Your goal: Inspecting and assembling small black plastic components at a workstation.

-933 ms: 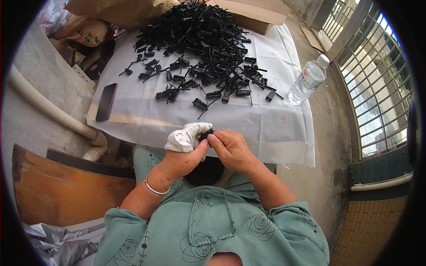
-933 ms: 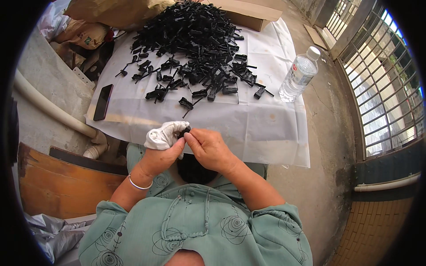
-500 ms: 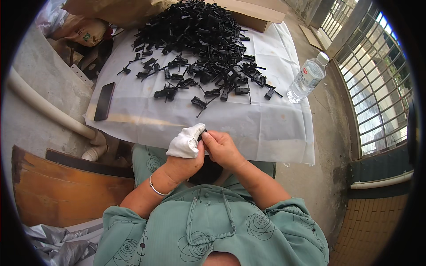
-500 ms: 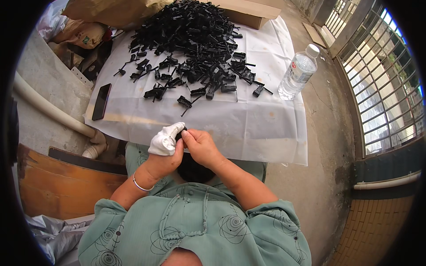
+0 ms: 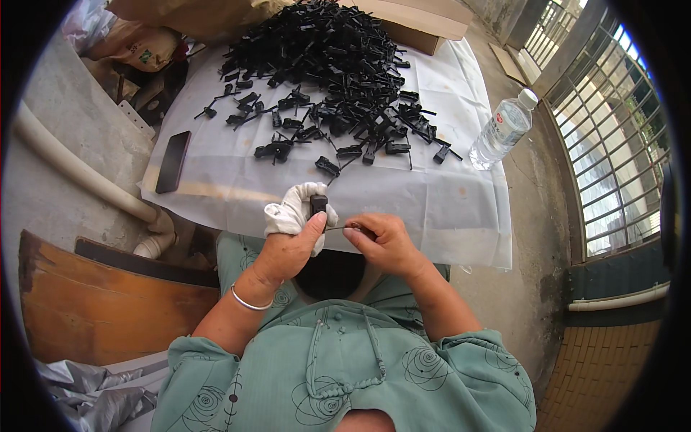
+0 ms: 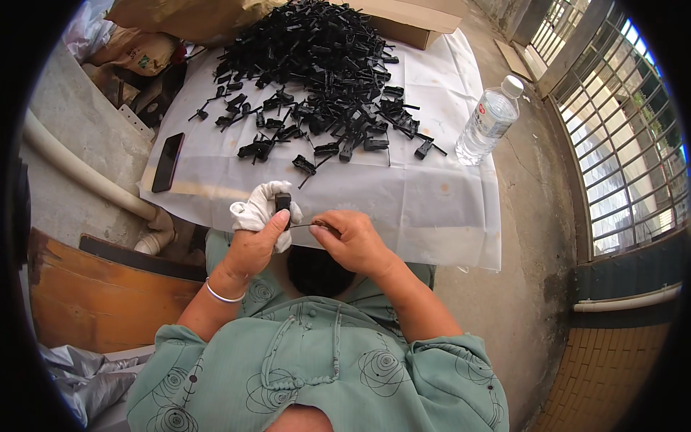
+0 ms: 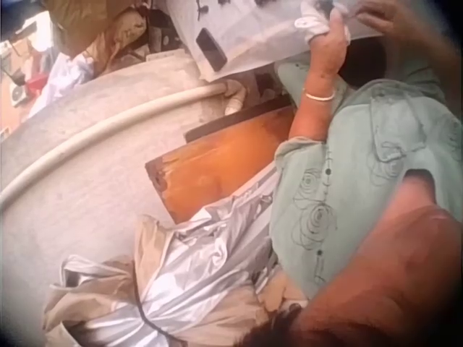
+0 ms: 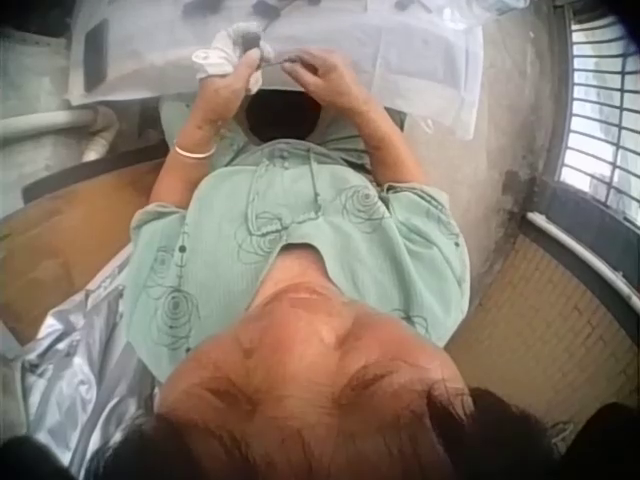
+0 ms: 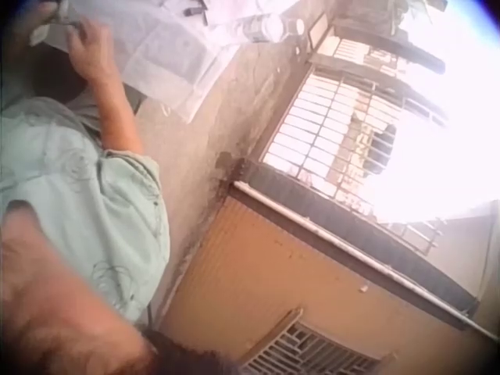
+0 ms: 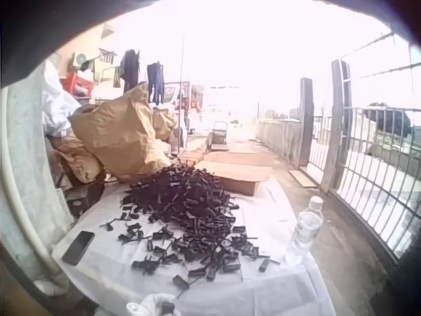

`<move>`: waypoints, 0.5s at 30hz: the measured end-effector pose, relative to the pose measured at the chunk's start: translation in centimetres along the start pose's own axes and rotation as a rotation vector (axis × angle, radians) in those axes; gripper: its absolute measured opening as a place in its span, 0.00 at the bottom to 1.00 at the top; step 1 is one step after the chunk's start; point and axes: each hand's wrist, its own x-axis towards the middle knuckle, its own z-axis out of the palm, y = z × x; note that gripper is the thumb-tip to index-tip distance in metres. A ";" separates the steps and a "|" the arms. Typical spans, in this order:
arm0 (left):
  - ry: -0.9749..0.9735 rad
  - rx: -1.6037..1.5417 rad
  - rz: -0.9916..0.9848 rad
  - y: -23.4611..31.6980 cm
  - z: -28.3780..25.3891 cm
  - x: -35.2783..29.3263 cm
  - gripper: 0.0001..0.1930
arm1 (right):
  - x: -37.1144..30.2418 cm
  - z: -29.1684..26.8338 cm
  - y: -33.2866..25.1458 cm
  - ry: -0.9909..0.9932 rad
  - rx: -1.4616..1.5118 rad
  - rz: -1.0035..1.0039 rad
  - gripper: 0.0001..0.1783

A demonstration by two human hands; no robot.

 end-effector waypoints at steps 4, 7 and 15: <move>0.015 0.242 0.032 0.1 0.5 -0.1 0.15 | 0.6 -0.3 -0.2 0.159 -0.056 -0.160 0.05; -0.103 0.320 -0.042 0.4 0.4 -0.2 0.16 | 1.3 -0.2 -1.1 0.129 -0.012 -0.111 0.06; -0.176 0.201 -0.131 0.3 -0.1 -0.2 0.14 | 1.3 0.1 -1.1 0.039 0.101 0.060 0.10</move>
